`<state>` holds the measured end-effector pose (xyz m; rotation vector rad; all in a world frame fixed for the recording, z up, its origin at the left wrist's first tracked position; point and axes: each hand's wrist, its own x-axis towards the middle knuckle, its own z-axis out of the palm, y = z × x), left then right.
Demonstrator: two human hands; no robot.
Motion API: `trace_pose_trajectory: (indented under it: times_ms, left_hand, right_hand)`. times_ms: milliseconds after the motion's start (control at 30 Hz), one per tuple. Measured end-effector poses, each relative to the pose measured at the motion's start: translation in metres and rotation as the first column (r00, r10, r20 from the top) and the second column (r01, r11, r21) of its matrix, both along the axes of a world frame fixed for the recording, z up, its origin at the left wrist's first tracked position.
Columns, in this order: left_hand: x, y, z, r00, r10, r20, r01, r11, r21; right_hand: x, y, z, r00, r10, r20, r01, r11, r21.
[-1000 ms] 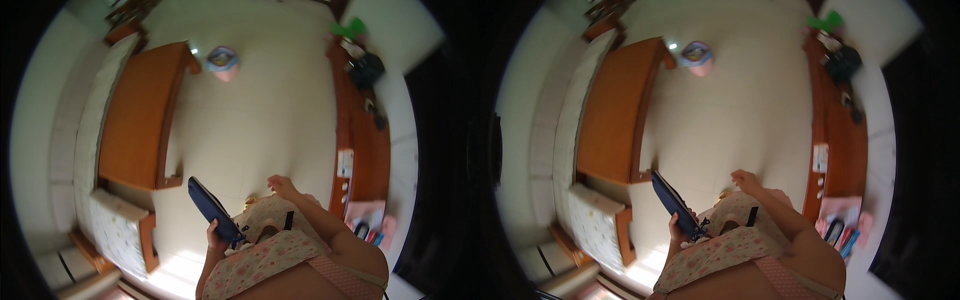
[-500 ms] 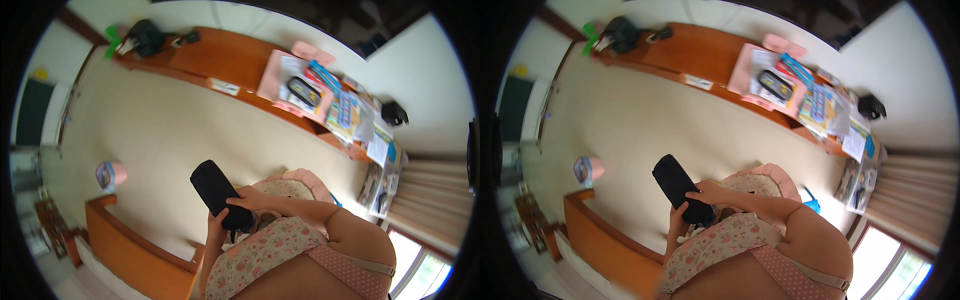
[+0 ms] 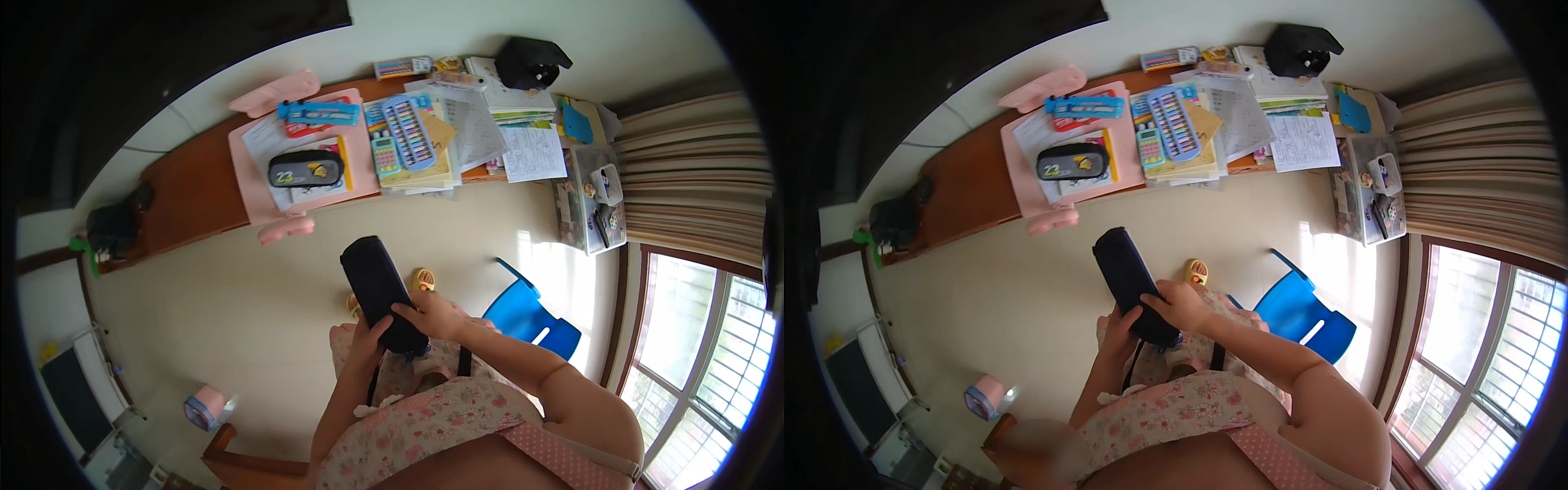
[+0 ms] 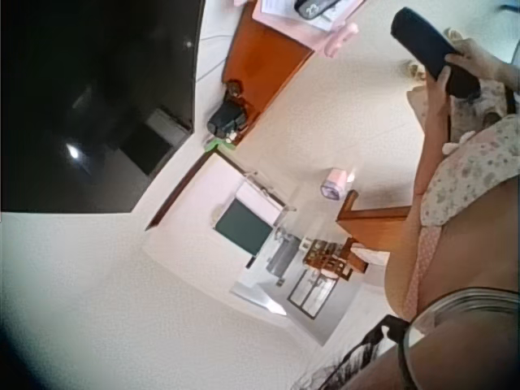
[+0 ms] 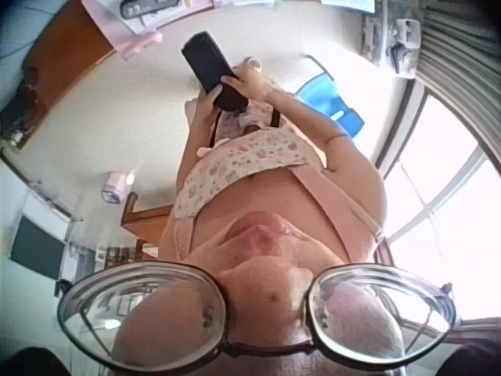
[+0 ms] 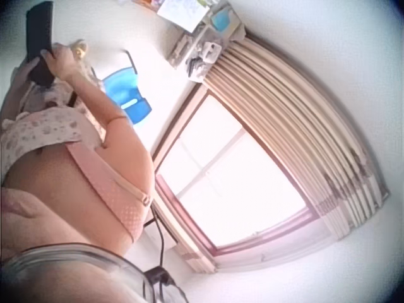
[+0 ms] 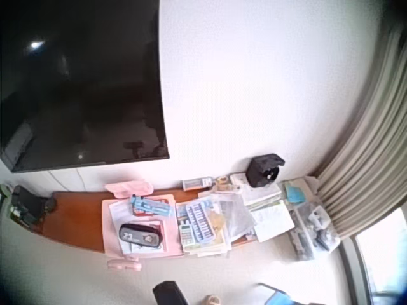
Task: The person organizes stationery and papers on a cluttered desk. They place pens into a pencil case, move an abacus and calculator, sort through papers and notebooks, and store items into a drawer.
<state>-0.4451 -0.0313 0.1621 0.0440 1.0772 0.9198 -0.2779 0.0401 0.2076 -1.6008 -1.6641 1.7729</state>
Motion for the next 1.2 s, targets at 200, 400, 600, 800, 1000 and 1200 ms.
trace_pose_trajectory:
  times_ms: [200,400,600,800,1000,1200]
  left_hand:
    - [0.04,0.078,-0.034,1.0,0.003,0.018,0.0,0.985,-0.171]
    - [0.032,0.163,-0.075,0.993,0.117,0.008,-0.107,0.937,-0.333]
    - [0.011,0.256,-0.107,0.914,-0.168,-0.37,0.136,0.984,-0.111]
    - [0.013,0.331,-0.147,0.8,-0.299,-0.52,0.286,0.952,-0.106]
    - [0.027,0.373,-0.213,0.858,-0.261,-0.442,0.245,0.965,-0.095]
    - [0.021,0.359,-0.281,0.686,-0.244,-0.686,0.291,0.956,-0.05]
  right_hand:
    - [0.042,0.063,-0.04,0.987,-0.162,0.001,0.162,0.985,-0.057]
    - [0.046,0.132,-0.093,0.946,-0.305,-0.112,0.292,0.949,-0.119]
    - [0.073,0.202,-0.13,0.885,-0.455,0.097,0.454,0.891,0.035]
    - [0.116,0.24,-0.14,0.75,-0.638,0.175,0.636,0.768,0.07]
    - [0.223,0.303,-0.158,0.541,-0.798,0.265,0.754,0.6,0.266]
    - [0.333,0.411,-0.141,0.218,-0.976,0.02,0.966,0.219,0.14]
